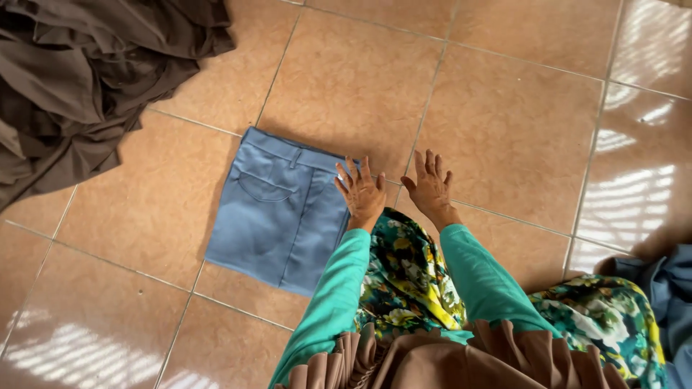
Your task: Folding multiple pairs of grey trousers into neat rectangles on the floor.
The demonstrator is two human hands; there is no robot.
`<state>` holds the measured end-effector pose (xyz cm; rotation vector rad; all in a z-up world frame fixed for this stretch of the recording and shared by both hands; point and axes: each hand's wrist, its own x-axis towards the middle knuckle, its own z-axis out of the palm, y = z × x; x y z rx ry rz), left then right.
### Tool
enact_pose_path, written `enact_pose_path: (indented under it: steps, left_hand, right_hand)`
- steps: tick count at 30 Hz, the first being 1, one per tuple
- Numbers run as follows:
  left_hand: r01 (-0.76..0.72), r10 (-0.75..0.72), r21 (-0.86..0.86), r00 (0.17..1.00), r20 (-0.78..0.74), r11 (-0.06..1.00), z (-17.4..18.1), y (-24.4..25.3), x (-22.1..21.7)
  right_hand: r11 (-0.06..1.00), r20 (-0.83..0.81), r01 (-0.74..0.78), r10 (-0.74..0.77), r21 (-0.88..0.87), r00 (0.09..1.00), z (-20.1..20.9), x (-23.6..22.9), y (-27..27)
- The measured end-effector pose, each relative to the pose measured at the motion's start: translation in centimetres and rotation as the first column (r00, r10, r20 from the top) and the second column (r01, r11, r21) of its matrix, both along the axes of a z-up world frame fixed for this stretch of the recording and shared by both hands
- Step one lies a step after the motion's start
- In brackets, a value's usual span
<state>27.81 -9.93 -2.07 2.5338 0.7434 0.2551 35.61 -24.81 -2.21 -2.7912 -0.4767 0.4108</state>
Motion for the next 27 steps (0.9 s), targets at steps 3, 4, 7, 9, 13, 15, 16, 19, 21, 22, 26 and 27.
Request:
enact_pose_path:
  steps: [3, 4, 7, 9, 13, 15, 16, 19, 21, 22, 26, 27]
  left_hand:
    - [0.025, -0.025, -0.003, 0.999, -0.033, 1.0, 0.1, -0.6, 0.4]
    - [0.028, -0.028, -0.001, 0.999, -0.02, 1.0, 0.3, -0.9, 0.6]
    - [0.055, -0.055, 0.033, 0.998, 0.009, 0.998, -0.2, -2.3, 1.5]
    - [0.079, -0.081, 0.064, 0.996, 0.03, 0.995, -0.4, -3.7, 2.5]
    - [0.193, -0.197, -0.051, 0.976, -0.096, 0.98, 0.4, -8.5, 4.3]
    - [0.251, -0.258, -0.065, 0.958, -0.125, 0.966, 0.7, -11.5, 4.8]
    - [0.28, -0.292, -0.096, 0.944, -0.154, 0.955, 0.9, -13.0, 4.9]
    - [0.341, -0.364, -0.138, 0.909, -0.203, 0.93, 1.3, -15.9, 5.4]
    - [0.37, -0.395, -0.145, 0.89, -0.226, 0.917, 1.8, -17.1, 5.8]
    - [0.377, -0.403, -0.145, 0.883, -0.24, 0.915, 2.3, -17.5, 6.0]
    - [0.404, -0.426, -0.137, 0.864, -0.269, 0.905, 2.5, -19.5, 7.1]
    - [0.424, -0.446, -0.139, 0.854, -0.268, 0.895, 2.2, -20.4, 7.4]
  right_hand:
    - [1.0, 0.004, 0.022, -0.022, 0.012, 1.0, -0.2, 0.3, -0.9]
    - [1.0, 0.014, 0.029, -0.029, 0.014, 0.999, -0.2, 0.5, -1.3]
    - [0.998, 0.025, 0.07, -0.07, 0.004, 0.997, 0.2, 0.5, -3.2]
    - [0.994, 0.032, 0.106, -0.106, -0.009, 0.994, 1.1, 0.4, -5.2]
    - [0.973, -0.026, 0.228, -0.229, -0.032, 0.973, 2.6, 0.1, -11.0]
    - [0.957, -0.033, 0.287, -0.289, -0.046, 0.957, 2.4, -0.3, -14.2]
    - [0.947, -0.038, 0.31, -0.314, -0.081, 0.949, 2.2, -0.6, -15.7]
    - [0.923, -0.047, 0.366, -0.374, -0.118, 0.926, 2.4, -1.2, -18.8]
    - [0.911, -0.055, 0.397, -0.405, -0.116, 0.913, 2.7, -1.6, -20.3]
    - [0.909, -0.061, 0.402, -0.409, -0.109, 0.91, 2.9, -1.7, -20.9]
    - [0.898, -0.071, 0.438, -0.44, -0.039, 0.895, 4.5, -2.5, -22.9]
    - [0.888, -0.069, 0.459, -0.46, -0.04, 0.885, 4.7, -2.7, -23.7]
